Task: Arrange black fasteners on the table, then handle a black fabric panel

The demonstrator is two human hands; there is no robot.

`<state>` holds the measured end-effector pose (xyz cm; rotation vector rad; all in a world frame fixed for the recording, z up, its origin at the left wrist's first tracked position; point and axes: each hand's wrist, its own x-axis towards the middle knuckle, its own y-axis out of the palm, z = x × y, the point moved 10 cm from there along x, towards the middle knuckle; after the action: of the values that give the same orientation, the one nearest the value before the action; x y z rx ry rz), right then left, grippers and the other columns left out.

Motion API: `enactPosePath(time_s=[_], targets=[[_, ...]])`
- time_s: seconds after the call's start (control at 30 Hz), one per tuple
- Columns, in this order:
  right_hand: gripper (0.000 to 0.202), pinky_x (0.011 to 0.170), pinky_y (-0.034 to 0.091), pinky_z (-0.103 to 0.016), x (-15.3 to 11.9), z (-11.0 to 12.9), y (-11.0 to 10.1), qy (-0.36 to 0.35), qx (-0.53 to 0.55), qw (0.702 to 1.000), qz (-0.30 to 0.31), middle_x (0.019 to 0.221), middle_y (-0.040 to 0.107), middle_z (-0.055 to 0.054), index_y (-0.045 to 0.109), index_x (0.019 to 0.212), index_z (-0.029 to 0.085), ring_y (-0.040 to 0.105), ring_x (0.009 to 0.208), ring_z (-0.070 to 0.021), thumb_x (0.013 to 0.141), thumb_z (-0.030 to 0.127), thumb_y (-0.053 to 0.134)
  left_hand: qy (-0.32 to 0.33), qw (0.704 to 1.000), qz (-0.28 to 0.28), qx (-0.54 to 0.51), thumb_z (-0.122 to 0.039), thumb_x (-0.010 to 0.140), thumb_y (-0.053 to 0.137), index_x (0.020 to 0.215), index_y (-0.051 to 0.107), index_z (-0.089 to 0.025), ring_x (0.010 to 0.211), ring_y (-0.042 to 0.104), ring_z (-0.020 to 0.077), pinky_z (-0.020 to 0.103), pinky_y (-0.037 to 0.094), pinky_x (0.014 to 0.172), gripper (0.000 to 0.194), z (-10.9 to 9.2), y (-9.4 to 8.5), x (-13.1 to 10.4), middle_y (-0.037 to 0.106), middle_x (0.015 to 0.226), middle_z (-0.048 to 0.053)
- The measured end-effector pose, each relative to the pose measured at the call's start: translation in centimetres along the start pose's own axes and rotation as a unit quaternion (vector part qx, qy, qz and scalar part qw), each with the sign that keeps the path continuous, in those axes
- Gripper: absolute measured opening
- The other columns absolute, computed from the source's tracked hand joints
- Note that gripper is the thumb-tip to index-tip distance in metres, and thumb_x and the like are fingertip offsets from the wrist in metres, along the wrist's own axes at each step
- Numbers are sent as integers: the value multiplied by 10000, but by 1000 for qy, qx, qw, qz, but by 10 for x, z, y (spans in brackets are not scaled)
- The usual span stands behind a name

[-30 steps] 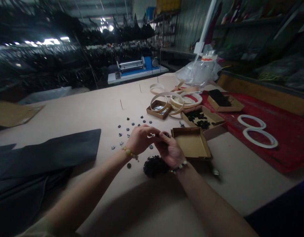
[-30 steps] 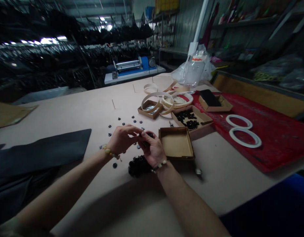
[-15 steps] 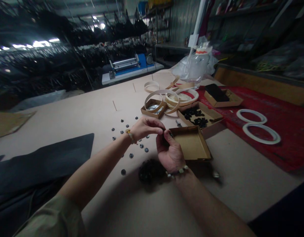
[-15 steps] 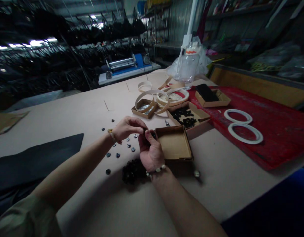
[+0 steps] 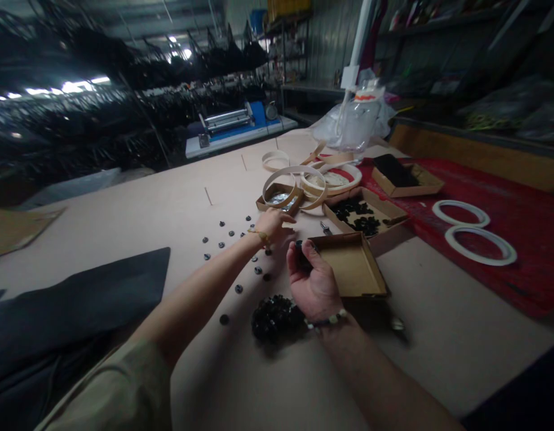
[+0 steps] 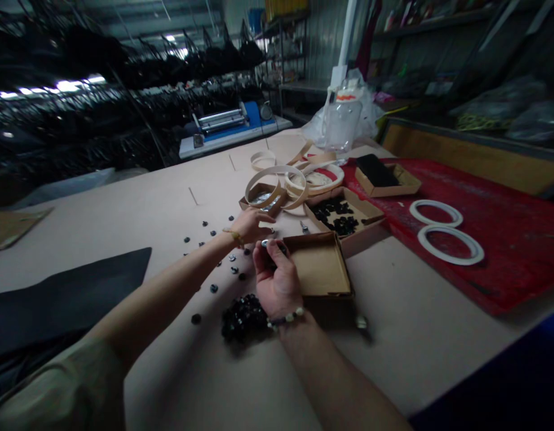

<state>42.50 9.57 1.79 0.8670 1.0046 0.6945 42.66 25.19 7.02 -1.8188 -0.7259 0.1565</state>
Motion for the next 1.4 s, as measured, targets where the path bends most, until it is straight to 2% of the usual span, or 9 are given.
enactPosePath(time_s=[0.13, 0.3, 0.4, 0.5, 0.7, 0.9, 1.03, 1.23, 1.4], targets=[[249, 725, 615, -185, 2, 7, 3, -25, -25, 999, 24, 802, 703, 37, 643, 796, 197, 691, 770, -83, 656, 145, 842, 79, 988, 64, -120, -363, 914, 586, 1072, 755, -200, 736, 617, 137, 282, 502, 743, 283, -50, -50, -27, 716, 887, 63], [152, 699, 598, -174, -4, 0, 12, -8, -14, 999, 46, 810, 710, 33, 638, 773, 187, 675, 736, -70, 723, 125, 767, 164, 973, 123, -104, -374, 796, 705, 933, 760, -220, 710, 617, 136, 272, 500, 705, 213, -109, -84, -64, 690, 799, 26], [158, 712, 597, -191, -8, 1, 16, -13, -30, 998, 50, 810, 710, 31, 619, 785, 187, 679, 748, -76, 728, 132, 756, 165, 978, 89, -94, -356, 846, 635, 878, 758, -206, 679, 605, 125, 267, 487, 686, 196, -113, -89, -66, 683, 771, 27], [152, 681, 587, -195, -12, 8, 14, -17, -18, 1000, 11, 768, 688, 33, 609, 816, 185, 661, 706, -72, 737, 152, 734, 103, 988, 34, -107, -355, 868, 596, 880, 760, -181, 607, 566, 111, 256, 467, 632, 239, -87, -92, -51, 666, 701, 28], [233, 438, 403, -157, -16, 29, 12, -63, 2, 998, -24, 725, 624, 15, 619, 899, 187, 597, 652, -86, 671, 138, 631, -56, 990, 123, -36, -204, 697, 726, 769, 750, -156, 576, 588, 169, 319, 489, 619, 90, -26, -39, -17, 668, 660, 58], [329, 448, 395, -168, -13, 30, 12, -82, -45, 996, -5, 661, 561, 39, 611, 937, 186, 526, 571, -72, 612, 176, 661, 14, 935, 274, 225, -159, 678, 682, 775, 754, -87, 764, 658, 288, 404, 531, 754, 140, -40, 29, -8, 686, 760, 166], [351, 474, 425, -177, -14, 27, 10, -68, -40, 996, -27, 682, 596, 44, 604, 946, 195, 562, 579, -82, 603, 169, 675, 37, 903, 331, 271, -176, 766, 621, 1007, 743, -46, 890, 667, 303, 391, 525, 808, 299, -46, 42, -13, 705, 947, 217], [271, 450, 406, -168, -13, 26, 11, -64, -58, 996, -30, 685, 608, 41, 560, 896, 189, 573, 568, -85, 656, 174, 684, 23, 973, 224, 49, -280, 880, 577, 1067, 729, -137, 866, 642, 173, 289, 498, 803, 280, -59, -22, -21, 713, 985, 104], [356, 425, 385, -140, -16, 19, 14, -66, -116, 991, -2, 686, 608, 54, 536, 859, 184, 543, 546, -59, 645, 278, 804, 132, 957, 222, -136, -393, 876, 622, 1051, 731, -147, 780, 621, 118, 229, 481, 702, 321, -101, -63, -54, 713, 908, 66]])
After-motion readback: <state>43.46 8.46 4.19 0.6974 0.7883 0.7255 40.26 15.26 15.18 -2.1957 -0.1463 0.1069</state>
